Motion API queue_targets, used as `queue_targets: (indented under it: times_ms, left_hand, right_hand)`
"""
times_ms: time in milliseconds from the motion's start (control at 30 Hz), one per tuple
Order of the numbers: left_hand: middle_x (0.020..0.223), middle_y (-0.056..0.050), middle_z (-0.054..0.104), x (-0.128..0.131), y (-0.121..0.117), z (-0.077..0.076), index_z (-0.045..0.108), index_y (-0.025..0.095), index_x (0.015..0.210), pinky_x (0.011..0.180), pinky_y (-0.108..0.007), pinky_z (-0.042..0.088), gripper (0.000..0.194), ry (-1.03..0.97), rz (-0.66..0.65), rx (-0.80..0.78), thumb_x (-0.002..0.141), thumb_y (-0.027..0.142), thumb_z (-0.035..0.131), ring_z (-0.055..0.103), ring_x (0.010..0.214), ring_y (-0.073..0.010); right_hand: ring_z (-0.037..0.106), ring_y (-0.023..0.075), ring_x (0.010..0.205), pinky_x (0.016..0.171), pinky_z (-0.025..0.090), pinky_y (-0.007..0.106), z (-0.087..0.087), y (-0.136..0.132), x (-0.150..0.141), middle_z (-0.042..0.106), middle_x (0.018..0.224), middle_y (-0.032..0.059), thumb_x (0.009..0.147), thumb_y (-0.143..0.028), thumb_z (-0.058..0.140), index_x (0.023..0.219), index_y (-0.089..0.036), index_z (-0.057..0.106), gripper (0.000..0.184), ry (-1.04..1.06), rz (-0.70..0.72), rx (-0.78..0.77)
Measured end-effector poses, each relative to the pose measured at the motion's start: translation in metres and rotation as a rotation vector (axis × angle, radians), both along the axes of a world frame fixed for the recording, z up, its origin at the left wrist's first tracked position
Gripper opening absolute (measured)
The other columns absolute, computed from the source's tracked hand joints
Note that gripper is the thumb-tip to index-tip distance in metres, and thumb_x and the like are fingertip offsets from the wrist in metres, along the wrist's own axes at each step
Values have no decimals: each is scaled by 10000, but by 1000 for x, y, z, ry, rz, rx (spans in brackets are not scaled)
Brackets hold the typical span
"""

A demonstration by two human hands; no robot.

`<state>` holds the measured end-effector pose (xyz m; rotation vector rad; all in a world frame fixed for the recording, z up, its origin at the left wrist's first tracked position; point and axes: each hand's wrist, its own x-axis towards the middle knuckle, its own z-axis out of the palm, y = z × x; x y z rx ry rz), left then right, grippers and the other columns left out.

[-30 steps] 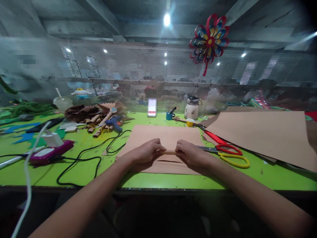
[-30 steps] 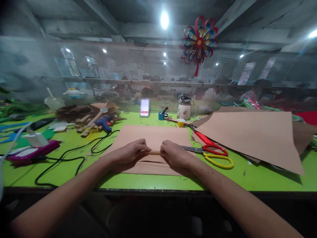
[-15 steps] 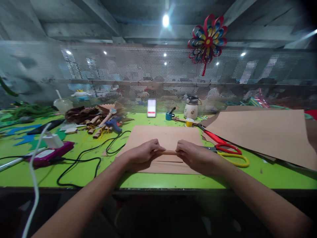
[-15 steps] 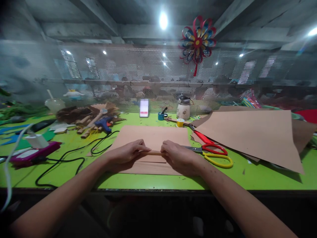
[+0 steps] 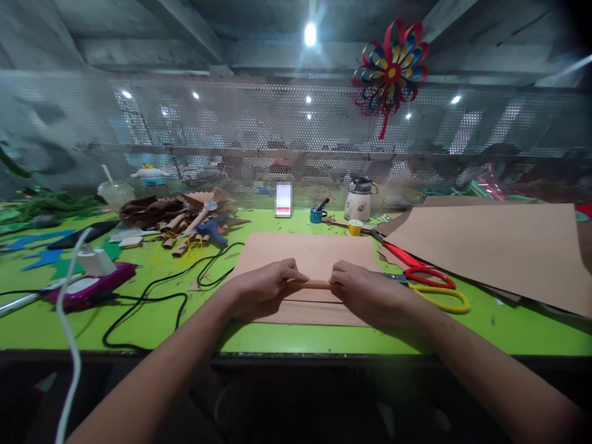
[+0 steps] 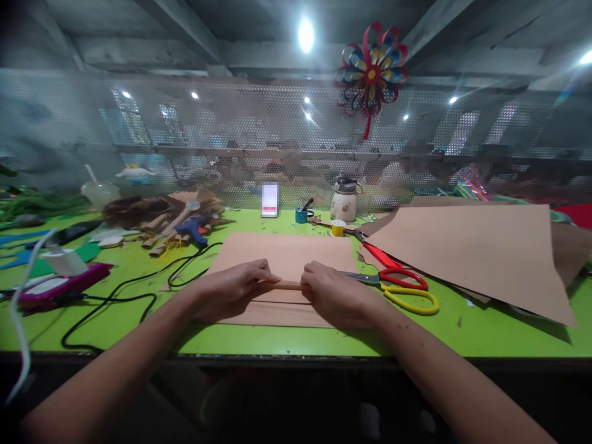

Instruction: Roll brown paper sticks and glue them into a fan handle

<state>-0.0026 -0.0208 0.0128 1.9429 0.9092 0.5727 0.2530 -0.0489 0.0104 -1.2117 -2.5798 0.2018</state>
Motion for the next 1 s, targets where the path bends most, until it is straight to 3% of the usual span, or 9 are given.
queue_targets:
  times_ms: [133, 267, 400, 533, 633, 833, 1000]
  left_hand:
    - [906, -38, 510, -5, 13, 6, 680, 214, 994, 777, -272, 395, 258, 279, -96, 242, 891, 346, 482, 475, 820, -170]
    - [963, -53, 543, -6, 20, 10, 685, 248, 1114, 795, -285, 412, 377, 366, -149, 313, 777, 188, 526, 518, 870, -189]
    - [955, -73, 591, 1, 18, 13, 702, 189, 1009, 807, -295, 419, 284, 323, -133, 339, 855, 302, 492, 545, 858, -193]
    - [848, -68, 611, 9, 17, 11, 666, 144, 880, 770, -291, 429, 433, 280, -61, 342, 957, 394, 321, 549, 777, -178]
    - [831, -59, 620, 12, 16, 9, 662, 141, 818, 737, -277, 430, 355, 320, -56, 366, 920, 371, 413, 552, 763, -175]
    - [876, -52, 635, 12, 12, 5, 667, 159, 862, 726, -263, 426, 223, 359, -77, 395, 865, 301, 496, 566, 791, -171]
    - [880, -39, 613, 13, 9, 6, 632, 179, 863, 679, -255, 408, 154, 397, -96, 431, 839, 295, 534, 546, 771, -167]
  right_hand:
    - [437, 132, 680, 594, 298, 275, 1, 0, -5, 529, 880, 39, 904, -151, 450, 798, -184, 526, 134, -37, 29, 105]
    - [446, 147, 704, 607, 307, 283, 0, -3, -11, 536, 857, 55, 897, -144, 454, 822, -171, 533, 113, -76, 38, 197]
    - [455, 164, 750, 624, 315, 294, -2, -3, -14, 542, 834, 65, 889, -135, 456, 824, -155, 550, 116, -127, 50, 267]
    - [459, 196, 807, 651, 314, 324, -5, -2, -19, 549, 810, 77, 883, -142, 465, 822, -146, 590, 139, -197, 71, 325]
    - [447, 208, 796, 622, 291, 336, -6, -2, -23, 551, 789, 84, 877, -145, 467, 808, -145, 616, 163, -256, 94, 348]
    - [448, 207, 781, 605, 286, 330, -1, -5, -23, 555, 758, 88, 859, -115, 475, 755, -138, 634, 192, -259, 122, 321]
    - [483, 150, 751, 673, 360, 280, 6, -5, -12, 567, 839, 71, 896, -149, 466, 731, -141, 620, 225, -26, 80, 112]
